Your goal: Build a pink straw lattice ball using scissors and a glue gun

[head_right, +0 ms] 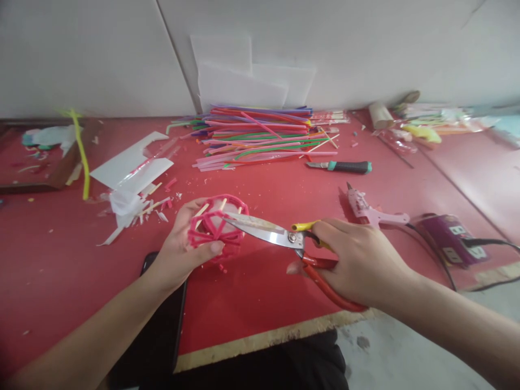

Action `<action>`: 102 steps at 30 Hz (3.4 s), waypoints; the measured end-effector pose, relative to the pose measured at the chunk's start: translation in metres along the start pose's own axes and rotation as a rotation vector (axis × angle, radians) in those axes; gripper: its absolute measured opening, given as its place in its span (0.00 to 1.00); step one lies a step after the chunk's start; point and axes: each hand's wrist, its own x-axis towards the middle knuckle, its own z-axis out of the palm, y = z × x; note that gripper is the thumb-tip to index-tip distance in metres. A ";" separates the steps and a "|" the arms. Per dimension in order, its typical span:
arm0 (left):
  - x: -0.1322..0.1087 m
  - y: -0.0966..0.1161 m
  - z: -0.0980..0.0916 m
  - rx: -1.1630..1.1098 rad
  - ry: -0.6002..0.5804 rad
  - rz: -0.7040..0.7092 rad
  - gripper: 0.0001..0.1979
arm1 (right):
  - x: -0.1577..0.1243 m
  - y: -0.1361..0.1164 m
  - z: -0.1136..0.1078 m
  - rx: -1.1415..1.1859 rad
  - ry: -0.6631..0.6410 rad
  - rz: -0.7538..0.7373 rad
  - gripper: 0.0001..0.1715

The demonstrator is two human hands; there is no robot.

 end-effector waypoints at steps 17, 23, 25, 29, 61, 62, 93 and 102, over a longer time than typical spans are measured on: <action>-0.002 -0.001 0.007 0.101 0.059 0.140 0.36 | -0.005 -0.004 0.000 -0.127 0.054 0.000 0.29; -0.004 -0.001 0.008 0.151 0.101 0.177 0.36 | -0.006 -0.003 0.000 -0.137 0.054 0.011 0.29; -0.004 -0.003 0.009 0.166 0.117 0.189 0.37 | -0.005 -0.004 -0.001 -0.126 0.060 0.007 0.29; -0.004 -0.004 0.009 0.179 0.141 0.199 0.38 | -0.004 -0.005 -0.002 -0.131 0.053 0.006 0.29; -0.003 0.000 0.014 0.292 0.236 0.243 0.36 | 0.004 -0.003 0.001 -0.155 0.069 -0.084 0.32; -0.003 0.000 0.014 0.298 0.242 0.249 0.36 | 0.004 -0.003 0.001 -0.149 0.076 -0.090 0.32; -0.002 0.001 0.007 0.155 0.120 0.107 0.35 | -0.001 -0.001 0.005 -0.175 0.018 0.021 0.31; -0.002 0.002 0.008 0.191 0.118 0.154 0.35 | 0.000 -0.001 0.004 -0.192 0.055 0.000 0.32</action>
